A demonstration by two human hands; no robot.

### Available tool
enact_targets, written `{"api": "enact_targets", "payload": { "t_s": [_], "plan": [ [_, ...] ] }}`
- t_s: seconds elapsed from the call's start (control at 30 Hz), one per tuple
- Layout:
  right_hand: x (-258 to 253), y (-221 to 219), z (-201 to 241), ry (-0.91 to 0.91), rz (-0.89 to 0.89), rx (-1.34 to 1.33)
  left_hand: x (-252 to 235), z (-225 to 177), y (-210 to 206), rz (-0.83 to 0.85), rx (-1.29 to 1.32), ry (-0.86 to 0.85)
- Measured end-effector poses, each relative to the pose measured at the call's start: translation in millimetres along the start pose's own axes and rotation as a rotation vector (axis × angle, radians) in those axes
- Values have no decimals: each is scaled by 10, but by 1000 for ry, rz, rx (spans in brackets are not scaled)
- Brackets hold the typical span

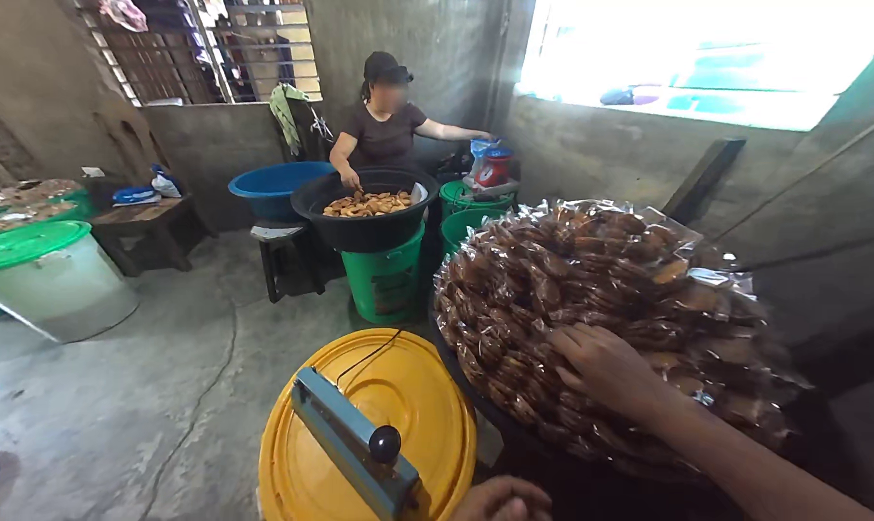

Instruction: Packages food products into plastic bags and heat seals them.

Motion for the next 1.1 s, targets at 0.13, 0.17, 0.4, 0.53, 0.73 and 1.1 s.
{"api": "enact_targets", "payload": {
  "t_s": [0.13, 0.17, 0.4, 0.53, 0.73, 1.1],
  "plan": [
    [5, 38, 147, -7, -170, -75, -365, 101, -140, 25, 306, 129],
    [29, 90, 238, -25, -239, -107, -456, 132, -159, 16, 376, 149],
    [677, -338, 1317, 141, -400, -409, -296, 105, 41, -216, 992, -33],
    [886, -856, 1499, -259, -16, -958, 196, 621, 331, -459, 764, 49],
    [996, -1888, 1635, -1352, 98, -1781, 773, 989, 598, -708, 124, 234],
    [-383, -2577, 1640, -607, 334, -1150, 1347, 1426, 1466, -1210, 97, 461]
  ]
}}
Point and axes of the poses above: each hand's wrist, its own x-axis away from the middle knuckle, its own y-axis out of the back of the hand, z = x × y, the point moved 8 cm from there along -x, towards the middle knuckle, and after that the axes turned 15 degrees about -x, right-handed, at the moved point
